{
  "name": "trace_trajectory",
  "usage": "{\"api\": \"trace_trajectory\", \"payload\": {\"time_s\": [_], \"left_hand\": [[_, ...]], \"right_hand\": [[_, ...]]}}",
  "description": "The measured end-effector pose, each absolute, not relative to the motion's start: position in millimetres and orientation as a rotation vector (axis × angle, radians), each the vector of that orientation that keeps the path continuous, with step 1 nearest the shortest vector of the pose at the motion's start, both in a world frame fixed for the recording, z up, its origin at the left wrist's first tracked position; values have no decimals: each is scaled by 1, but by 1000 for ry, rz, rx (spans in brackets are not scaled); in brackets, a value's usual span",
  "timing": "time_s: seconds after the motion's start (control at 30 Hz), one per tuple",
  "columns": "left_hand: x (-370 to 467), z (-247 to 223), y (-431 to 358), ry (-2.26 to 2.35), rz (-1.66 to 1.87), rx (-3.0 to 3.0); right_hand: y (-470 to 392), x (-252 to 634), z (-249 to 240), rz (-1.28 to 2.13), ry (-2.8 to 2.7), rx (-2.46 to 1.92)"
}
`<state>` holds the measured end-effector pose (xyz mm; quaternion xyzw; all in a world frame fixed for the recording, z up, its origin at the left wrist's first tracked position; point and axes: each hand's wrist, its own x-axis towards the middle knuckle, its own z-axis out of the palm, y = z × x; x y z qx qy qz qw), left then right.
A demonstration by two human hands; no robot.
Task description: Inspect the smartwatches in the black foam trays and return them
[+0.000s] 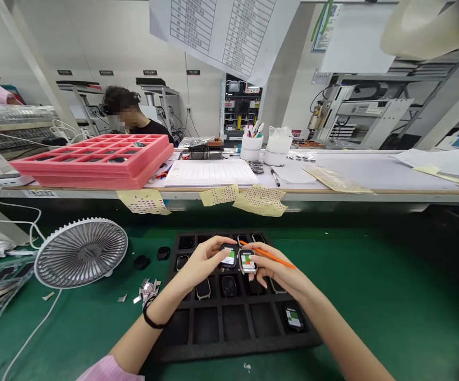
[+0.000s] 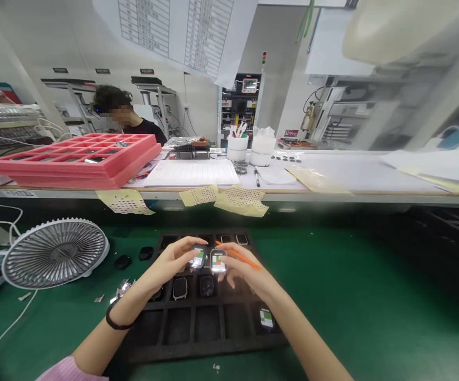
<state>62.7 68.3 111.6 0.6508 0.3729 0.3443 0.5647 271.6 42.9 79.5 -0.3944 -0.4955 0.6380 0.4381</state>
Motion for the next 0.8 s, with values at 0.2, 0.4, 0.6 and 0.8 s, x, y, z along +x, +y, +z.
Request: {"api": "trace_trajectory", "payload": {"time_s": [0.2,0.4,0.6,0.8], "left_hand": [[56,108,77,948,883,1524],[55,103,83,935,871,1532],[56,97,87,940,866,1526],[55,94,89,943,881,1530]], "right_hand": [[72,264,91,1521,-1410,-901],[85,261,79,1445,-1378,-971],[84,263,76,1418,-1297,-1005],[82,266,75,1443,-1413,-964]]}}
